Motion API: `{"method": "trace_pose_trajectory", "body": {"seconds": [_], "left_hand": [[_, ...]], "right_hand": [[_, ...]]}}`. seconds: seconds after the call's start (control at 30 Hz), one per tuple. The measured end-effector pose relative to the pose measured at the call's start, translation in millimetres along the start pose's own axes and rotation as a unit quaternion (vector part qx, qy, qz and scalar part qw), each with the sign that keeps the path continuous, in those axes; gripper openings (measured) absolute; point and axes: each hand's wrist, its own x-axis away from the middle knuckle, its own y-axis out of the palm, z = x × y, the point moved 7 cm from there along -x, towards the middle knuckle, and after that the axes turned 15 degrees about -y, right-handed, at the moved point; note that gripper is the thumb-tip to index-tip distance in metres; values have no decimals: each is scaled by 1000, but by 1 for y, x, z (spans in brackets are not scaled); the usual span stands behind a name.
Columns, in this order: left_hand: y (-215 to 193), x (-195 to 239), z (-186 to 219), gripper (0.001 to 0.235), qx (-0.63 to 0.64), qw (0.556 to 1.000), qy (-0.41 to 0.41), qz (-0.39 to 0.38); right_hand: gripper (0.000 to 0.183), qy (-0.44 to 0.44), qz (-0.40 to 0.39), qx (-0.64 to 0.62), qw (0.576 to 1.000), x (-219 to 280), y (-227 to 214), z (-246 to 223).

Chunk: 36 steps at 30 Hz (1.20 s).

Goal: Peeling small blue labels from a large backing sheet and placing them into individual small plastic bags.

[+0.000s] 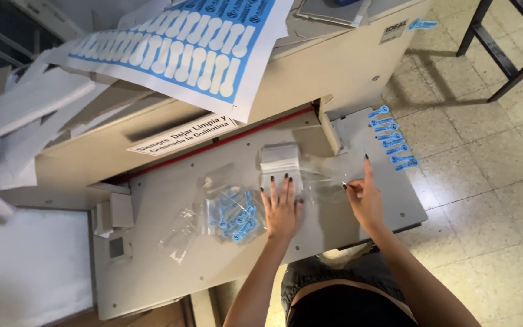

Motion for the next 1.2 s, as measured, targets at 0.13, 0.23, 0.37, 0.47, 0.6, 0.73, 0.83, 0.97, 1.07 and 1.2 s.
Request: {"method": "trace_pose_trajectory", "body": {"seconds": [0.13, 0.23, 0.37, 0.47, 0.6, 0.73, 0.83, 0.97, 1.07, 1.2], "left_hand": [[1, 8, 5, 68, 4, 997, -50, 59], [-4, 30, 24, 67, 92, 992, -35, 82], [-12, 65, 78, 50, 186, 959, 91, 193], [-4, 93, 121, 37, 203, 938, 174, 222], [-2, 89, 143, 59, 120, 977, 126, 122], [-4, 89, 143, 62, 127, 977, 140, 100], [-2, 91, 143, 59, 119, 978, 143, 97], [0, 92, 143, 60, 125, 976, 152, 93], [0, 92, 142, 62, 130, 976, 151, 93], [9, 91, 141, 65, 128, 978, 156, 59]], "right_hand": [[89, 0, -37, -25, 999, 19, -22, 27], [86, -16, -78, -2, 997, 32, -48, 37], [85, 6, -99, -12, 995, 47, -73, 55], [83, 0, -112, 12, 994, 50, -88, 52], [93, -9, -141, 24, 990, 45, -98, 48], [94, -21, -171, 57, 983, 46, -104, 48], [94, -18, -176, 49, 983, 48, -109, 48], [95, -20, -185, 52, 981, 52, -110, 47], [97, -26, -196, 49, 979, 54, -108, 53], [99, -46, -199, 37, 978, 55, -108, 54]]}}
